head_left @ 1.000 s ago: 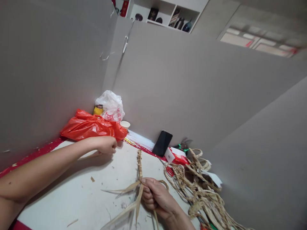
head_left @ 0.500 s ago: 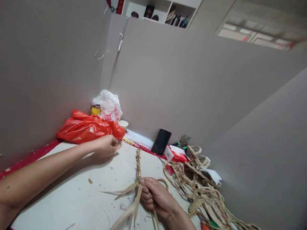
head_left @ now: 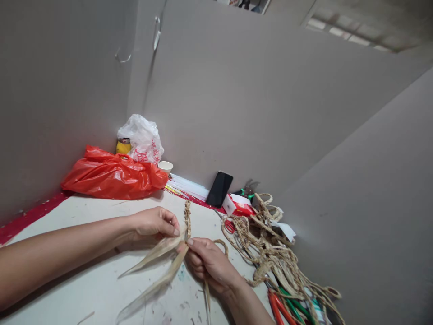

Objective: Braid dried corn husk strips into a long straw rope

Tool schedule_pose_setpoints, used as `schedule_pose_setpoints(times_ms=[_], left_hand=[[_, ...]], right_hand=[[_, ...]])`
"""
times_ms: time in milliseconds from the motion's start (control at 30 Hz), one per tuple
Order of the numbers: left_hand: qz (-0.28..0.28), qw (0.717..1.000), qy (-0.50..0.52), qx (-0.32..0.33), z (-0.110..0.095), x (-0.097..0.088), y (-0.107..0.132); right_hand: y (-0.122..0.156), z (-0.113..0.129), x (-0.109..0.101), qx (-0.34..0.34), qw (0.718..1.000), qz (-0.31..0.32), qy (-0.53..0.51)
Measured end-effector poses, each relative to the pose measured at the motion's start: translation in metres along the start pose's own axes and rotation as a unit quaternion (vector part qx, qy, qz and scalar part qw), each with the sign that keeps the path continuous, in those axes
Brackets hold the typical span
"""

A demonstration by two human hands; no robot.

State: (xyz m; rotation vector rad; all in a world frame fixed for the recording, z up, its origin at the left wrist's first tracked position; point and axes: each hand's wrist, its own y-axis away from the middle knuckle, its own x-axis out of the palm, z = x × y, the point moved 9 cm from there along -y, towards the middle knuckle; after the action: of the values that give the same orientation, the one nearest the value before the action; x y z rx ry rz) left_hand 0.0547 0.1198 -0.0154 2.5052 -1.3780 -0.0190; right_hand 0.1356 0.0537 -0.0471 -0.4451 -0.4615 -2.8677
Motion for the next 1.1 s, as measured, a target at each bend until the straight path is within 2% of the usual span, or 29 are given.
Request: schedule_pose_setpoints(times_ms=[300, 433, 700, 833, 933, 1000, 1100], left_hand=[[-0.037, 0.997, -0.055, 0.05, 0.012, 0.007, -0.003], [-0.042, 0.995, -0.081, 0.049, 0.017, 0.008, -0.006], [-0.068, 0.993, -0.081, 0.057, 0.013, 0.011, -0.001], [-0.11, 0.987, -0.073, 0.091, 0.001, 0.01, 0.004], [-0.125, 0.986, -0.017, 0.109, -0.014, 0.003, 0.008], [-0.13, 0.983, 0.017, 0.131, -0.032, -0.004, 0.012], [-0.141, 0.971, 0.056, 0.183, -0.07, -0.017, 0.028]], right_hand=[[-0.001, 0.004, 0.0, -0.032, 0.995, -0.046, 0.081], [-0.002, 0.002, -0.005, -0.028, 0.989, -0.085, 0.116], [-0.002, 0.006, -0.012, -0.054, 0.976, -0.141, 0.156], [-0.001, 0.006, -0.014, -0.053, 0.977, -0.149, 0.146], [-0.002, 0.004, -0.02, -0.045, 0.976, -0.162, 0.14], [-0.002, 0.002, -0.024, -0.038, 0.975, -0.172, 0.133], [-0.002, 0.002, -0.027, -0.038, 0.974, -0.181, 0.13]])
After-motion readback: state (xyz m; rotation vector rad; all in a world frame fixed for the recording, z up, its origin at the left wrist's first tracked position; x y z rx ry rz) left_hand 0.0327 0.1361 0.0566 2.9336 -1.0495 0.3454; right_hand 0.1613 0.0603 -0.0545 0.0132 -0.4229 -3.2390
